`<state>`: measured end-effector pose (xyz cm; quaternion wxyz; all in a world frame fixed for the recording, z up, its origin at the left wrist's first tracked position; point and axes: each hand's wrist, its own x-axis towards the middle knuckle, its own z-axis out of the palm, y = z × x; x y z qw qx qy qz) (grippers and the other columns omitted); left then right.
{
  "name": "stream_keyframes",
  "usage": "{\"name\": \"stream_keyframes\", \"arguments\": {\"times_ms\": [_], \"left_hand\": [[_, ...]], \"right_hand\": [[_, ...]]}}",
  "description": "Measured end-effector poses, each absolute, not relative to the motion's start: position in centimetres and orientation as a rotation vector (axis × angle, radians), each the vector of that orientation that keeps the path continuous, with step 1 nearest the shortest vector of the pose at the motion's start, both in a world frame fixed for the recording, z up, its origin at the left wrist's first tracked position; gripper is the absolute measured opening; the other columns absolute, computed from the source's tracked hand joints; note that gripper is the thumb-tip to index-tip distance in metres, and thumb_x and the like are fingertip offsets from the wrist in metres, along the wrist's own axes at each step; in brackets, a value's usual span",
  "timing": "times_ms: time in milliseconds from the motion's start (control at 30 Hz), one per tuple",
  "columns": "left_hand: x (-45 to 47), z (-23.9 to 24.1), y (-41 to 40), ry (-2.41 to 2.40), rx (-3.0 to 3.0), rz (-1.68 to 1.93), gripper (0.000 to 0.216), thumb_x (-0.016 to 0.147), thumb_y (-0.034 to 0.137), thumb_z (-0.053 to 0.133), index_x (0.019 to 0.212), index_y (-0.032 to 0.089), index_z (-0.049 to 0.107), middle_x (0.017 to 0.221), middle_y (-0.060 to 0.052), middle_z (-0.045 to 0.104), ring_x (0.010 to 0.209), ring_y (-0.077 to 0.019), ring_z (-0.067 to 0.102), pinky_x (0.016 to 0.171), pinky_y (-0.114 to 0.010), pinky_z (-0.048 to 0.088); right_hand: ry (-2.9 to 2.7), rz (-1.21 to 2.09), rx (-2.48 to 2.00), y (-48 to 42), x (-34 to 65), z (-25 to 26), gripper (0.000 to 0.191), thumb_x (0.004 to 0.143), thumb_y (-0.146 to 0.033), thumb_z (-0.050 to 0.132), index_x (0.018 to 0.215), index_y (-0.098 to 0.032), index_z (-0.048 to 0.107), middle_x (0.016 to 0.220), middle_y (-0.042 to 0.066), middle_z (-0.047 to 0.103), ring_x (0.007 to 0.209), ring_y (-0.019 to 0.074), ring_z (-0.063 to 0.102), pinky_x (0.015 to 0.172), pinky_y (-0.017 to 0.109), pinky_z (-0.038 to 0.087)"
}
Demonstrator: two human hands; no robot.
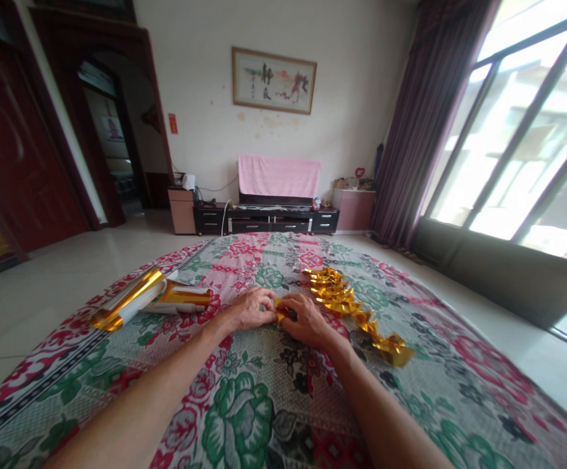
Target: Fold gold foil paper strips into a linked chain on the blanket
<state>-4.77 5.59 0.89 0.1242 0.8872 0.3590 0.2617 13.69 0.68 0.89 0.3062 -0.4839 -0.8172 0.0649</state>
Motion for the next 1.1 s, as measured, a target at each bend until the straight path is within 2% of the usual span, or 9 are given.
{"name": "stream_keyframes", "arguments": {"times_ms": [600,1100], "left_hand": [[-4.25,0.18,5.57,1.124,2.614,0.83,0.005,0.064,0.021,0.062,0.06,0.019,0.064,0.103,-0.004,0.063,0.095,-0.0186,0.055,0.087,-0.031,0.042],[-4.25,-0.16,5.71,1.129,2.58,0.855,0.005,0.062,0.024,0.065,0.063,0.019,0.063,0.103,-0.004,0.063,0.097,-0.0192,0.055,0.089,-0.032,0.042]], "right_hand": [[-2.169,0.172,-1.288,1.1,13.78,0.43,0.024,0.071,-0.025,0.057,0.094,-0.024,0.064,0.105,0.005,0.058,0.097,0.0202,0.051,0.086,0.035,0.038],[-2.165,0.169,-1.299,1.08,13.72,0.4,0.025,0.07,-0.024,0.058,0.094,-0.026,0.064,0.105,0.004,0.058,0.098,0.0205,0.051,0.087,0.036,0.038]]}}
